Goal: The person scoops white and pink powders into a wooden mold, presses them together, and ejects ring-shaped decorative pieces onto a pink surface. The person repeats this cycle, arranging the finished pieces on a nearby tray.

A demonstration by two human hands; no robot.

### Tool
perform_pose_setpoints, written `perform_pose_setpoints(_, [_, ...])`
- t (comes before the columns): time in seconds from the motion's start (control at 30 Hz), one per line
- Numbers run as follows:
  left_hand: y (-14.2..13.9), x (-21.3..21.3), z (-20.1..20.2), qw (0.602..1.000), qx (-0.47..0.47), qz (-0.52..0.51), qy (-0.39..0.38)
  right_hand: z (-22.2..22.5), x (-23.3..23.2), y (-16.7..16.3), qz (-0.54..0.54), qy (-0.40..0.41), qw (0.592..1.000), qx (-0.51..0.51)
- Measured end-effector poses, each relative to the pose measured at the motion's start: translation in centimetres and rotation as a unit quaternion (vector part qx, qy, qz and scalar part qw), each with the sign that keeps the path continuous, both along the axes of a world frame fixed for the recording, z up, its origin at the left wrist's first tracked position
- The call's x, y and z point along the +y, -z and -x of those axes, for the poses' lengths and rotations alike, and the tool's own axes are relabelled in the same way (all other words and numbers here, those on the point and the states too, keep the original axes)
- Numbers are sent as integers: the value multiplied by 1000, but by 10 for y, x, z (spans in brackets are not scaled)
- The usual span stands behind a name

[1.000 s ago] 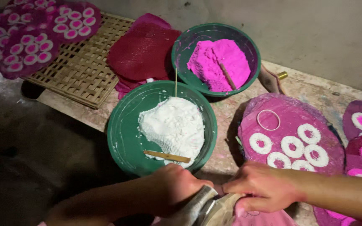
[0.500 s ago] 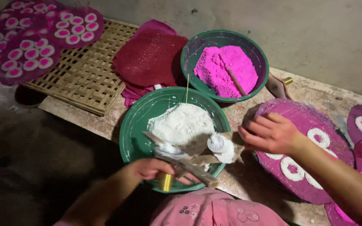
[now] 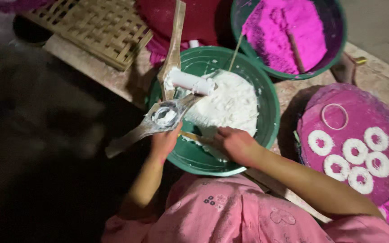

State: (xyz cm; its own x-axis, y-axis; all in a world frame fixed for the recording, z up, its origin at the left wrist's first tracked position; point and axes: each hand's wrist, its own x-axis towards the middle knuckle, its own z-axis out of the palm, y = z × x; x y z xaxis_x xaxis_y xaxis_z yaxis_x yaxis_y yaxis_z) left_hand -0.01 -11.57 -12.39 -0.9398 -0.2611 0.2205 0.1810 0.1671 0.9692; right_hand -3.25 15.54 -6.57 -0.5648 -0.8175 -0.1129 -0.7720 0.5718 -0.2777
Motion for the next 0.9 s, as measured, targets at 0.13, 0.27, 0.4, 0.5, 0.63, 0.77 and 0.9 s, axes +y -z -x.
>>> perform_pose_setpoints(0.13, [17,1,-6,997,57,19,-50,6,-43,39,-65,-83,990,94])
perform_pose_setpoints(0.27, [25,0,-10,994,63,63,-62,26,-48,27,-189,-35,981,19])
perform_pose_setpoints(0.4, [24,-1,-11,999,19,16,-41,32,-45,10,-335,-109,936,29])
perform_pose_setpoints(0.5, [20,1,-9,998,35,5,-45,15,-29,11,-280,-147,939,133])
perform_pose_setpoints(0.63, [13,2,-9,998,43,29,-35,1,12,10,-76,-206,967,130])
perform_pose_setpoints(0.77, [1,2,-8,992,9,119,-34,2,46,-34,-135,-129,982,-23])
perform_pose_setpoints(0.9, [-26,20,3,994,-2,109,20,25,90,-114,-96,13,961,-258])
